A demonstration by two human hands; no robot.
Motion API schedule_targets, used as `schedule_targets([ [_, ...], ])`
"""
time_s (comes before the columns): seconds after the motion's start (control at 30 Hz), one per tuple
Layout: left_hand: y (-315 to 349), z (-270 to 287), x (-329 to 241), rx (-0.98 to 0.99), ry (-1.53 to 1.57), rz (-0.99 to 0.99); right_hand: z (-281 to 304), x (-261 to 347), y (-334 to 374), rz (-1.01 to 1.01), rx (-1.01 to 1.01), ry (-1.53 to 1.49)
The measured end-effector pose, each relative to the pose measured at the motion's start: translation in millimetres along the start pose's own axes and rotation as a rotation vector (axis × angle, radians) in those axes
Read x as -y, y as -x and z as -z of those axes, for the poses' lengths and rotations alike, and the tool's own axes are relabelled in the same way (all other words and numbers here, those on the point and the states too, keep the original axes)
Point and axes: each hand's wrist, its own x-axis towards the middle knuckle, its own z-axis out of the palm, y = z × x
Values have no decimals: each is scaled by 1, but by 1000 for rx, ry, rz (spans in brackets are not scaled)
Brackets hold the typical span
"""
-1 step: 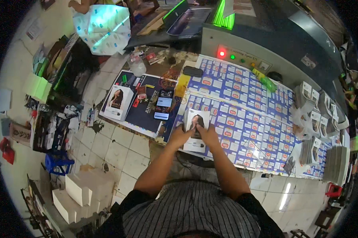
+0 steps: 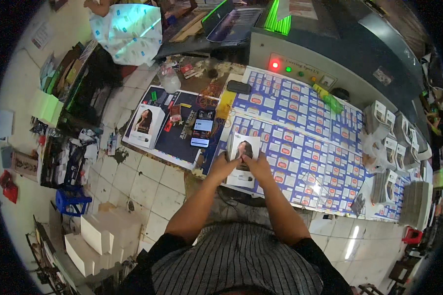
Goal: The person stacks and organizes product packaging by hand, picking up small bundles, aligning the edges, and placing them into neat piles on a table.
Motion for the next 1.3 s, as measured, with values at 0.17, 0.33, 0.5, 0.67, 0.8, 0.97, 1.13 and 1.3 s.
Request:
schedule_targets([
  [0.17,-44,-12,60,293,556,343,10,47,-5,-447,441,-522],
  [0.33,-13,5,17,351,641,192,9,38,14,-350,247,-721],
  [0.5,5,20,15,368,890,139,6,56,32,-319,230,-870],
  [0.67,1,22,7,368,821,117,22,42,33,-312,374,-1167],
  [0.8,11,26,-18,408,722,-93,46,48,33,-269,382,-1121],
  [0.97,23,24,-51,377,707,-186,76,47,30,-204,268,-1005],
  [1.13,12,21,-57,366,716,-278,101,67,22,-61,393,-848],
  [1.3,-4,12,-48,298,729,-261,103,62,8,-73,382,-775],
])
